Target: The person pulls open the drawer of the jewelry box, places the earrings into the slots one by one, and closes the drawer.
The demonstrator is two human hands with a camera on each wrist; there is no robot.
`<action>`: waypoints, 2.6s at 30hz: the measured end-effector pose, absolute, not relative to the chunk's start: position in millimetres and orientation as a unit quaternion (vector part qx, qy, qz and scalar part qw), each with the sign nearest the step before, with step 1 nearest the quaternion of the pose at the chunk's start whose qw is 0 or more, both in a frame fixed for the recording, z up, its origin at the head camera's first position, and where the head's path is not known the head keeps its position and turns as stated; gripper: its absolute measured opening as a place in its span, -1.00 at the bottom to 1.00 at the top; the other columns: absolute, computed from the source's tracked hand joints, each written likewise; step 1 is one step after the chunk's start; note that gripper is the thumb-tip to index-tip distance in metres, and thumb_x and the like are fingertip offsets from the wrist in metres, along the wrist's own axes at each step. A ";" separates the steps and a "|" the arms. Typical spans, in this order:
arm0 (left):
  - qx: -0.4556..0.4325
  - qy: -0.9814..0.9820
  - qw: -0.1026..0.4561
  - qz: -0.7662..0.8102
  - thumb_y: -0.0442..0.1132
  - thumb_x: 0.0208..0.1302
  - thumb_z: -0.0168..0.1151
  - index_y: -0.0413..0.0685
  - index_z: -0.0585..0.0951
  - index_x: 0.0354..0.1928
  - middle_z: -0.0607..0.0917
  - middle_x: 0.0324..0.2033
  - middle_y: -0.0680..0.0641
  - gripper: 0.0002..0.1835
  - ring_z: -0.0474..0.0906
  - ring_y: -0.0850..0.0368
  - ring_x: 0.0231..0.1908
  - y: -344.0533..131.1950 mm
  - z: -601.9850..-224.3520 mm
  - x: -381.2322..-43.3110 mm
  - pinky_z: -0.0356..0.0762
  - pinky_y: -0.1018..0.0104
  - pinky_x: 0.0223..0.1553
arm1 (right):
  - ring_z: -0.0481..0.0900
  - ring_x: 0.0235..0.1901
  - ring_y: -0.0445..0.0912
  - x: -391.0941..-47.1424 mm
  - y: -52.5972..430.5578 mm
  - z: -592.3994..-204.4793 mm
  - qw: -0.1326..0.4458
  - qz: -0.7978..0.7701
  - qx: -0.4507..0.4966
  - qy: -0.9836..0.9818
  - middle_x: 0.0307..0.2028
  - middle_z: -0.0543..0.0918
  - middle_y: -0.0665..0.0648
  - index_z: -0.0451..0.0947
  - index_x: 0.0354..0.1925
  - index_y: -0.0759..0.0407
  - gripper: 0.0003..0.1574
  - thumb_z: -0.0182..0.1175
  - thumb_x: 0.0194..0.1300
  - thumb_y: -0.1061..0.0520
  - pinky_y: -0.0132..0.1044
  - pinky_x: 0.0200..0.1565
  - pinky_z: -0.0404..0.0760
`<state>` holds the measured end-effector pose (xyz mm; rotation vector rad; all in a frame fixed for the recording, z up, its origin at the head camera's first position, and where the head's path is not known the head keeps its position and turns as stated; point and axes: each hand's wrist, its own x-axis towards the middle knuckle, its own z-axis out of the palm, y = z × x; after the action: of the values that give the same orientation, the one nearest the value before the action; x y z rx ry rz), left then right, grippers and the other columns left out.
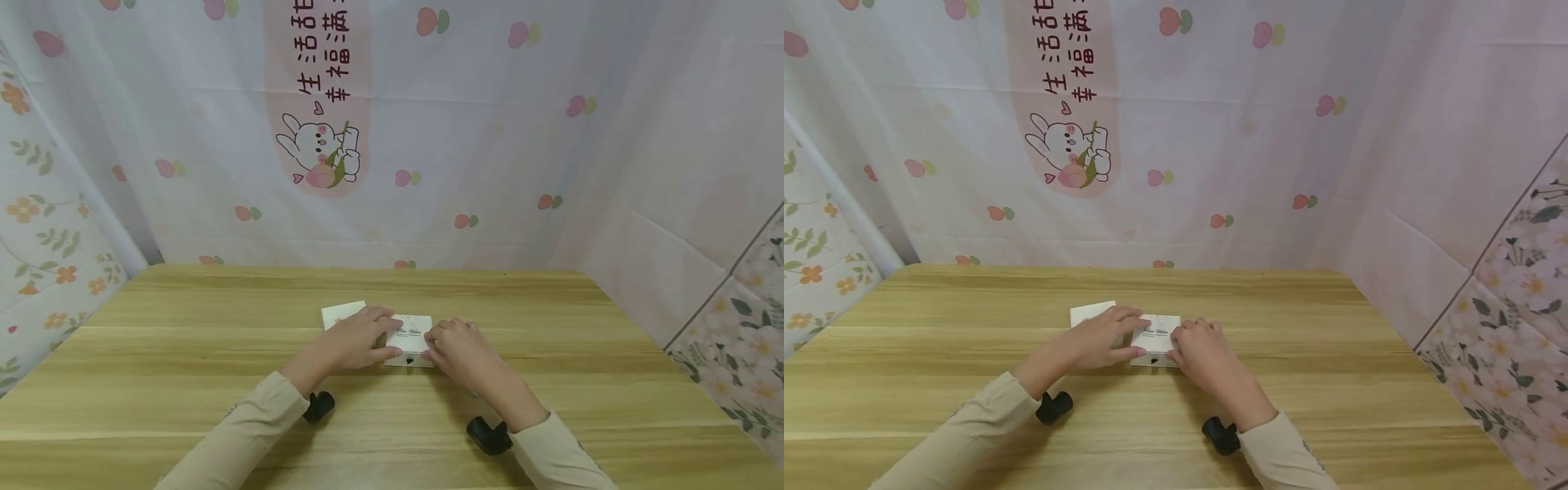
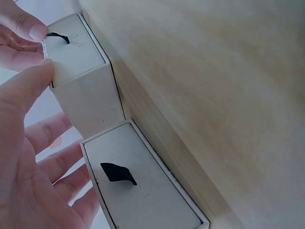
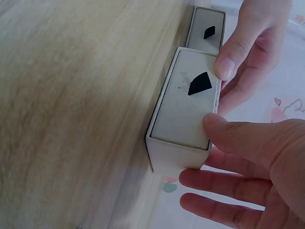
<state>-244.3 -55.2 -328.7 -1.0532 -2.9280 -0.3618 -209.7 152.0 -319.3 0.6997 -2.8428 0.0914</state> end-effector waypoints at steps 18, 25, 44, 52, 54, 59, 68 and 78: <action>-0.347 -0.932 0.006 -0.103 0.18 0.29 0.02 0.02 0.38 0.29 0.33 0.30 -0.11 -0.39 0.19 -0.03 0.33 -58.4 -326.9 -241.2 0.26 -0.03 0.25 | 0.58 -0.22 0.02 -206.8 150.4 -317.6 0.120 0.024 0.257 -0.959 -0.27 0.68 0.10 0.66 -0.23 0.21 -0.69 0.27 0.16 0.00 0.00 -0.09 0.52; -0.353 -0.930 0.006 -0.099 0.18 0.29 0.02 -0.01 0.39 0.28 0.35 0.28 -0.13 -0.38 0.19 -0.05 0.33 -61.2 -327.1 -238.7 0.22 0.02 0.29 | 0.57 -0.26 0.01 -203.4 147.4 -315.7 0.116 0.035 0.265 -0.957 -0.31 0.69 0.08 0.67 -0.31 0.17 -0.79 0.28 0.16 0.04 0.03 -0.08 0.51; -0.355 -0.929 0.011 -0.107 0.16 0.28 0.04 0.00 0.40 0.26 0.36 0.27 -0.13 -0.40 0.23 -0.04 0.30 -64.2 -332.2 -230.6 0.22 0.07 0.30 | 0.38 -0.48 -0.18 -197.9 146.8 -310.9 0.099 0.032 0.287 -0.952 -0.53 0.60 -0.08 0.51 -0.62 0.03 -0.75 0.31 0.11 0.04 -0.18 -0.28 0.42; -0.356 -0.927 0.010 -0.115 0.16 0.28 0.06 0.00 0.41 0.25 0.37 0.26 -0.13 -0.41 0.25 -0.05 0.29 -66.9 -330.5 -225.0 0.24 0.07 0.28 | 0.36 -0.48 -0.18 -195.4 145.1 -308.9 0.089 0.034 0.289 -0.953 -0.51 0.60 -0.08 0.56 -0.58 0.05 -0.79 0.32 0.10 0.03 -0.20 -0.29 0.41; -0.355 -0.928 0.009 -0.112 0.17 0.28 0.05 0.02 0.41 0.26 0.37 0.27 -0.12 -0.41 0.25 -0.05 0.29 -67.9 -330.1 -223.9 0.24 0.07 0.28 | 0.38 -0.46 -0.17 -195.1 144.4 -308.8 0.082 0.035 0.285 -0.954 -0.49 0.61 -0.07 0.60 -0.54 0.06 -0.82 0.32 0.10 0.04 -0.20 -0.28 0.40; -0.356 -0.928 0.012 -0.110 0.18 0.28 0.03 0.03 0.41 0.26 0.36 0.27 -0.12 -0.40 0.24 -0.06 0.30 -69.8 -330.5 -221.7 0.24 0.05 0.28 | 0.42 -0.44 -0.16 -194.5 142.8 -308.5 0.076 0.035 0.285 -0.955 -0.48 0.62 -0.05 0.63 -0.49 0.09 -0.84 0.34 0.08 0.04 -0.20 -0.27 0.42; -0.358 -0.928 0.021 -0.105 0.18 0.28 0.03 0.02 0.41 0.26 0.36 0.27 -0.12 -0.40 0.23 -0.07 0.30 -73.2 -332.4 -218.6 0.23 0.04 0.28 | 0.37 -0.47 -0.17 -190.3 139.3 -305.5 0.074 0.034 0.284 -0.955 -0.52 0.58 -0.07 0.60 -0.52 0.08 -0.81 0.34 0.07 0.02 -0.27 -0.31 0.34; -0.358 -0.929 0.018 -0.098 0.18 0.27 0.04 0.03 0.42 0.25 0.38 0.27 -0.10 -0.40 0.24 -0.04 0.30 -75.5 -328.8 -211.6 0.22 0.05 0.29 | 0.35 -0.47 -0.18 -186.1 137.3 -303.3 0.067 0.023 0.286 -0.956 -0.54 0.52 -0.08 0.56 -0.54 0.08 -0.78 0.33 0.08 0.01 -0.26 -0.30 0.37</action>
<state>-211.6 -75.5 -328.8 -1.1108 -2.8838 -0.3032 -186.1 137.3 -303.3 0.8615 -2.8801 0.0693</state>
